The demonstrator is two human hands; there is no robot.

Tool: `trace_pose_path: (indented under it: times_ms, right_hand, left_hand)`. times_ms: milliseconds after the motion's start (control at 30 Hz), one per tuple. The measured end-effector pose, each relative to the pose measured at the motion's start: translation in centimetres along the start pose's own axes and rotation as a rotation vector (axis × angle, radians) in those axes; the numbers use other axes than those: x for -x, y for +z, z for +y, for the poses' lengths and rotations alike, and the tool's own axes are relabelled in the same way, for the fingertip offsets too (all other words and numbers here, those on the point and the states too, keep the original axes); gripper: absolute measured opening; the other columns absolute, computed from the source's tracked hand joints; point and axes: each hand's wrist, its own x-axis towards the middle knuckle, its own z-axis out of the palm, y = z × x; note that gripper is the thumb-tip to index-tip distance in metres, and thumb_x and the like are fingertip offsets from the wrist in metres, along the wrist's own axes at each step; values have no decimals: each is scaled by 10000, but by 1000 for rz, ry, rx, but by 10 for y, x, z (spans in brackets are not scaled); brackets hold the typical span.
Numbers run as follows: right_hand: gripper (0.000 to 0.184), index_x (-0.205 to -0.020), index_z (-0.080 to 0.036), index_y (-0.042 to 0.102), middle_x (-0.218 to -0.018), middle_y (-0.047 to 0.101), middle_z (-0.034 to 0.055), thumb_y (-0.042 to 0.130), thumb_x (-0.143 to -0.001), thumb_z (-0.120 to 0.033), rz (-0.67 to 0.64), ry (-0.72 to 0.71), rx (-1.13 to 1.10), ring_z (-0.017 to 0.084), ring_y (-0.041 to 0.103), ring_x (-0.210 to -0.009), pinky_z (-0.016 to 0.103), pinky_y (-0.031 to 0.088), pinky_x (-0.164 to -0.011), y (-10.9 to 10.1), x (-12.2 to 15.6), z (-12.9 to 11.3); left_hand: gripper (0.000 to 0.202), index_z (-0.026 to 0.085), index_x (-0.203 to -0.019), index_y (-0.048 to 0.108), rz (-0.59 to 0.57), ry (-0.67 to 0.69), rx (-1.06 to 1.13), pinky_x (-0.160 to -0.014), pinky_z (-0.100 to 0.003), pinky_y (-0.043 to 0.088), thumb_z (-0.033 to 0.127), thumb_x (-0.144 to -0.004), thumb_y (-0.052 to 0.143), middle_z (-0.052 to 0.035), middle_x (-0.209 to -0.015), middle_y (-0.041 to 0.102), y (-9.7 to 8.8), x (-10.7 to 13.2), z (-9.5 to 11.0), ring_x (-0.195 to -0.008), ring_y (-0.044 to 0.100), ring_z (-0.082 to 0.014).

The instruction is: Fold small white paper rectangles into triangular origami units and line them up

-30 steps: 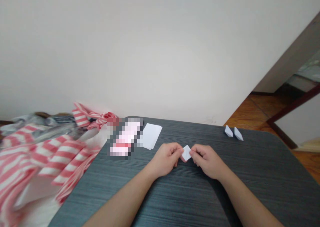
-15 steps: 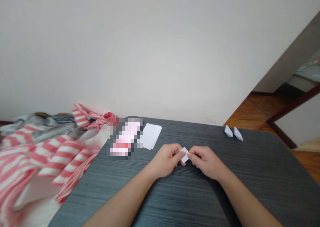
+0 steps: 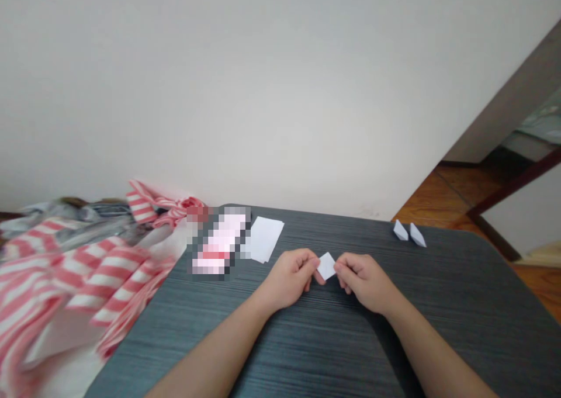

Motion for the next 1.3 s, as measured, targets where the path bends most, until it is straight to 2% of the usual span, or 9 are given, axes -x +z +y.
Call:
trace_pose_path:
  times_ms: [133, 200, 267, 400, 667, 767, 867, 1067, 1300]
  right_hand:
    - [289, -830, -170, 651, -545, 546, -31, 426, -981, -271, 13, -45, -48, 108, 508, -484, 223, 416, -533, 2, 0, 8]
    - [272, -1142, -188, 619, -749, 618, 1, 407, -979, -237, 69, -95, -117, 99, 517, -514, 237, 447, -554, 3, -1, 12]
    - [347, -1276, -232, 559, -981, 618, 43, 421, -960, -197, 69, -157, -155, 92, 541, -567, 257, 481, -600, 5, -1, 15]
    - [298, -1160, -235, 622, -1117, 570, 78, 480, -911, -151, 17, -202, -206, 104, 570, -640, 272, 502, -619, 6, -2, 15]
    - [65, -856, -198, 593, -999, 596, 61, 552, -904, -214, 52, -185, -249, 134, 564, -702, 262, 485, -625, 7, -3, 9]
    - [87, -899, -193, 588, -841, 605, 28, 536, -933, -254, 70, -120, -195, 132, 546, -655, 261, 466, -631, 7, -3, 10]
    - [111, -932, -190, 601, -699, 586, -5, 516, -946, -260, 82, -62, -107, 138, 542, -618, 251, 442, -605, 5, -3, 11]
    - [157, -962, -201, 683, -877, 682, 51, 531, -924, -214, 75, -171, 29, 186, 627, -812, 294, 472, -743, 2, -5, 7]
    - [143, -1005, -188, 659, -824, 669, 31, 578, -900, -241, 62, -83, -73, 173, 618, -749, 287, 479, -706, 8, -4, 10]
  left_hand:
    - [379, 153, -737, 623, -4, -18, 20, -496, -201, 343, 414, -944, 443, 21, -544, 566, 0, -1, -1, -465, 449, -95]
    - [378, 156, -725, 606, -18, -14, 32, -501, -202, 351, 415, -945, 441, 7, -581, 601, 1, -1, -2, -476, 464, -95]
    - [375, 157, -720, 596, -35, 2, 43, -513, -205, 363, 413, -946, 442, -5, -609, 624, 1, -2, -2, -493, 483, -98]
    - [350, 162, -729, 583, -55, 2, 43, -529, -210, 379, 409, -940, 454, -3, -614, 626, 1, -2, -1, -513, 502, -105]
    - [285, 159, -826, 674, -79, 55, -94, -549, -201, 364, 324, -927, 465, -14, -707, 663, 3, 1, 9, -568, 510, -108]
    - [292, 160, -864, 694, -84, 63, -88, -537, -200, 354, 323, -931, 460, -17, -735, 662, 3, 1, 11, -556, 496, -101]
    - [273, 154, -888, 681, -50, 39, -61, -524, -202, 351, 328, -920, 473, 14, -612, 579, 2, 1, 8, -528, 479, -105]
    - [271, 141, -873, 645, -62, 41, 56, -500, -208, 341, 300, -917, 430, 38, -517, 491, 0, 0, -1, -489, 462, -112]
    - [265, 154, -754, 635, -48, 40, -94, -511, -204, 303, 345, -900, 525, 39, -557, 511, 2, 0, 2, -523, 442, -97]
